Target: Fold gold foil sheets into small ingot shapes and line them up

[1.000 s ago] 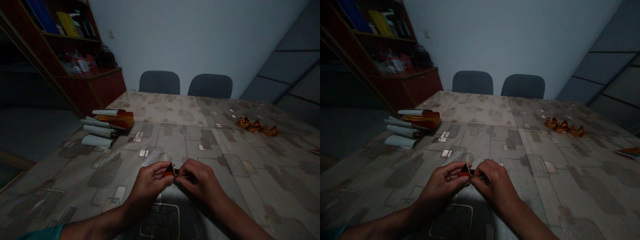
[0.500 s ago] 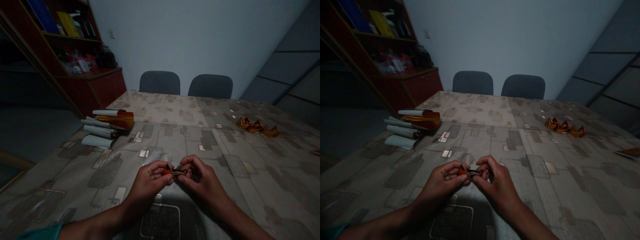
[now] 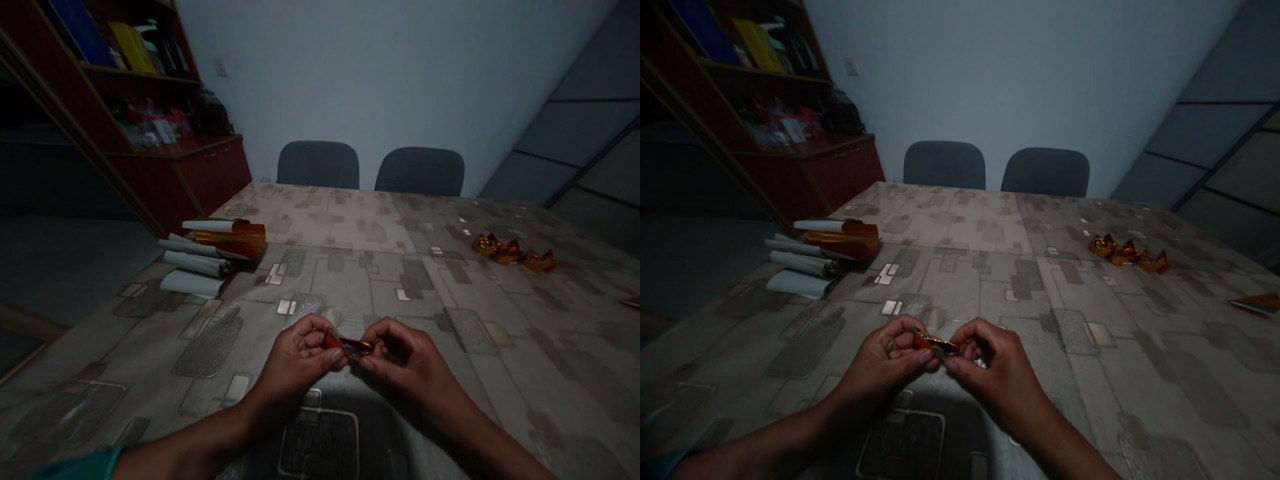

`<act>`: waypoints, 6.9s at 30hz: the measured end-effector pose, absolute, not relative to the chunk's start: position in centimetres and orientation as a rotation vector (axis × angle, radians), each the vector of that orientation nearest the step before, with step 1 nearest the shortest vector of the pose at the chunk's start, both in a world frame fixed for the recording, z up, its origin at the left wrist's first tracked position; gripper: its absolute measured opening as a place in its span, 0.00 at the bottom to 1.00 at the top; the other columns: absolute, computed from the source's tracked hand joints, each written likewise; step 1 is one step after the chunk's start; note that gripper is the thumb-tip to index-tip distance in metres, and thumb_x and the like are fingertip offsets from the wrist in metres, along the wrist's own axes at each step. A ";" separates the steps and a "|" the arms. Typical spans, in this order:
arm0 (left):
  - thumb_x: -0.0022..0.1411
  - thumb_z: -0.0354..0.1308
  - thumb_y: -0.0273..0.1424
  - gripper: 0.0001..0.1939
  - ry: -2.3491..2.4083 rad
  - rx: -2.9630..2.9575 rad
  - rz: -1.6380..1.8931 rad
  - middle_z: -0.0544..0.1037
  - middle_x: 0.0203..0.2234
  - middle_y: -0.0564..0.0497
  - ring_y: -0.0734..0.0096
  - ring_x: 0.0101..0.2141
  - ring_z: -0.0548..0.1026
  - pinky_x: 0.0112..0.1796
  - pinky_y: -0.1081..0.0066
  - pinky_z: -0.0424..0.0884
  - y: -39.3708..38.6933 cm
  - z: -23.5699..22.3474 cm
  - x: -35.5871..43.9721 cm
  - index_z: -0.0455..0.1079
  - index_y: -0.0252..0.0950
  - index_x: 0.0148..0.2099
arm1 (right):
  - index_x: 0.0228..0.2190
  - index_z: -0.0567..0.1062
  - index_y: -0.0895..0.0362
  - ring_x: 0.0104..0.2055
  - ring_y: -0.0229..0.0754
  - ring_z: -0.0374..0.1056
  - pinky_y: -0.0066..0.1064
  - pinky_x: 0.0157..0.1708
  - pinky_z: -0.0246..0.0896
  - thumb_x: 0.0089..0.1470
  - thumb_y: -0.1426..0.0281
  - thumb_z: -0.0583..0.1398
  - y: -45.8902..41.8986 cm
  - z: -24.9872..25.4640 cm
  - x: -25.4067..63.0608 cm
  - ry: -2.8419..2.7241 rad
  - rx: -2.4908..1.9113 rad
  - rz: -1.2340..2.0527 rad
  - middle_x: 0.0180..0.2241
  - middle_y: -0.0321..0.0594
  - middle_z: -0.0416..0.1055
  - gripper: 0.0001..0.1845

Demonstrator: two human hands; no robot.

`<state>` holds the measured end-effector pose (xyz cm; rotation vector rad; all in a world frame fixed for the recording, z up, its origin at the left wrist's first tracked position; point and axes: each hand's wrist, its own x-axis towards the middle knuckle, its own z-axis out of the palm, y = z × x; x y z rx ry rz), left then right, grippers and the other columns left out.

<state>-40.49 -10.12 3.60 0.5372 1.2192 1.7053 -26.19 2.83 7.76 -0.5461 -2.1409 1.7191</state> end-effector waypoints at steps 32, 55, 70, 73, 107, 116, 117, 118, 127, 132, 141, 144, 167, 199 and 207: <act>0.42 0.77 0.32 0.24 1.197 0.339 1.645 0.81 0.26 0.52 0.76 0.27 0.79 0.33 0.77 0.75 -9.7 4.1 -40.4 0.65 0.33 0.35 | 0.31 0.72 0.57 0.28 0.37 0.60 0.29 0.28 0.53 0.51 0.64 0.64 3.1 6.3 -26.8 -2.060 -0.641 1.870 0.26 0.33 0.65 0.10; 0.48 0.71 0.25 0.07 1.208 0.770 1.827 0.76 0.37 0.48 0.65 0.40 0.78 0.44 0.67 0.73 -10.2 3.7 -40.2 0.75 0.35 0.27 | 0.28 0.73 0.54 0.31 0.41 0.69 0.32 0.32 0.61 0.52 0.78 0.63 2.9 6.0 -26.4 -2.313 -0.250 1.225 0.28 0.37 0.73 0.07; 0.50 0.70 0.29 0.10 1.345 0.664 1.694 0.76 0.25 0.54 0.73 0.28 0.74 0.32 0.75 0.69 -9.9 3.8 -40.4 0.72 0.35 0.32 | 0.28 0.73 0.55 0.26 0.37 0.60 0.29 0.26 0.53 0.49 0.70 0.64 2.6 6.5 -26.8 -2.193 -0.573 1.680 0.23 0.32 0.65 0.03; 0.48 0.72 0.32 0.15 1.338 0.566 1.681 0.77 0.24 0.53 0.72 0.26 0.75 0.30 0.74 0.70 -9.7 3.4 -40.5 0.69 0.35 0.33 | 0.32 0.72 0.55 0.26 0.37 0.59 0.28 0.25 0.52 0.47 0.68 0.64 2.6 6.6 -27.0 -2.106 -0.586 1.885 0.25 0.32 0.65 0.09; 0.41 0.76 0.32 0.22 1.290 0.476 1.648 0.79 0.21 0.54 0.75 0.23 0.76 0.29 0.75 0.71 -9.5 4.6 -40.8 0.65 0.35 0.32 | 0.31 0.72 0.56 0.28 0.38 0.59 0.31 0.29 0.54 0.50 0.64 0.64 2.8 6.8 -26.8 -2.082 -0.623 1.865 0.25 0.34 0.64 0.10; 0.44 0.75 0.30 0.22 1.245 0.482 1.662 0.80 0.25 0.55 0.76 0.25 0.77 0.31 0.76 0.72 -9.7 3.4 -41.0 0.66 0.34 0.36 | 0.26 0.69 0.55 0.25 0.37 0.58 0.29 0.26 0.50 0.49 0.70 0.62 2.3 6.1 -27.0 -2.126 -0.640 1.766 0.22 0.31 0.63 0.05; 0.45 0.75 0.30 0.22 1.239 0.491 1.659 0.80 0.24 0.55 0.76 0.25 0.77 0.32 0.75 0.72 -9.7 3.5 -41.0 0.66 0.34 0.36 | 0.26 0.70 0.55 0.25 0.37 0.57 0.29 0.26 0.50 0.49 0.70 0.61 2.4 6.1 -27.0 -2.133 -0.633 1.760 0.22 0.31 0.63 0.04; 0.45 0.75 0.31 0.21 1.234 0.497 1.661 0.80 0.24 0.55 0.76 0.25 0.77 0.32 0.75 0.72 -9.7 3.6 -41.0 0.66 0.34 0.36 | 0.26 0.69 0.55 0.25 0.37 0.57 0.29 0.26 0.50 0.49 0.70 0.61 2.4 6.2 -27.0 -2.138 -0.631 1.746 0.22 0.31 0.63 0.04; 0.43 0.76 0.34 0.23 1.288 0.457 1.644 0.79 0.21 0.56 0.78 0.23 0.76 0.29 0.77 0.72 -9.6 4.4 -40.9 0.66 0.33 0.32 | 0.28 0.71 0.57 0.27 0.37 0.58 0.29 0.27 0.50 0.51 0.62 0.63 2.7 6.5 -26.9 -2.060 -0.588 1.950 0.24 0.33 0.65 0.10; 0.41 0.77 0.34 0.23 1.270 0.450 1.644 0.78 0.20 0.56 0.77 0.22 0.76 0.27 0.78 0.72 -9.6 4.4 -40.7 0.65 0.33 0.30 | 0.23 0.69 0.56 0.24 0.36 0.55 0.29 0.25 0.48 0.49 0.66 0.63 2.4 6.1 -27.0 -2.120 -0.686 1.775 0.20 0.31 0.62 0.09; 0.45 0.75 0.38 0.22 1.259 0.514 1.613 0.79 0.24 0.54 0.77 0.23 0.76 0.29 0.76 0.73 -9.6 4.9 -40.9 0.69 0.33 0.33 | 0.26 0.70 0.56 0.25 0.37 0.58 0.30 0.26 0.49 0.53 0.59 0.62 2.4 6.4 -27.2 -2.033 -0.591 1.986 0.24 0.35 0.67 0.14; 0.53 0.70 0.42 0.20 1.260 0.499 1.601 0.80 0.28 0.50 0.72 0.28 0.79 0.34 0.72 0.76 -9.8 5.1 -41.0 0.71 0.32 0.36 | 0.24 0.68 0.55 0.23 0.35 0.53 0.29 0.24 0.46 0.51 0.59 0.63 2.3 6.5 -27.3 -2.016 -0.678 1.904 0.20 0.30 0.61 0.15; 0.48 0.74 0.37 0.18 1.299 0.408 1.659 0.80 0.27 0.51 0.75 0.26 0.77 0.33 0.74 0.74 -9.8 5.0 -41.1 0.71 0.32 0.33 | 0.27 0.71 0.55 0.25 0.37 0.59 0.29 0.25 0.52 0.52 0.60 0.63 2.7 7.0 -26.8 -2.028 -0.652 1.815 0.23 0.33 0.66 0.12; 0.55 0.70 0.39 0.15 1.144 0.350 1.603 0.80 0.35 0.47 0.66 0.40 0.78 0.43 0.68 0.73 -10.1 5.2 -40.8 0.71 0.34 0.36 | 0.29 0.69 0.53 0.23 0.39 0.65 0.30 0.25 0.58 0.53 0.71 0.60 1.4 6.5 -27.0 -2.235 -0.596 1.017 0.22 0.33 0.67 0.03; 0.60 0.67 0.37 0.14 1.015 0.383 1.572 0.79 0.39 0.44 0.64 0.40 0.78 0.46 0.65 0.73 -10.2 4.8 -40.2 0.71 0.34 0.42 | 0.29 0.66 0.52 0.26 0.41 0.66 0.31 0.26 0.59 0.52 0.77 0.58 0.8 6.4 -27.0 -2.296 -0.390 0.826 0.25 0.35 0.70 0.08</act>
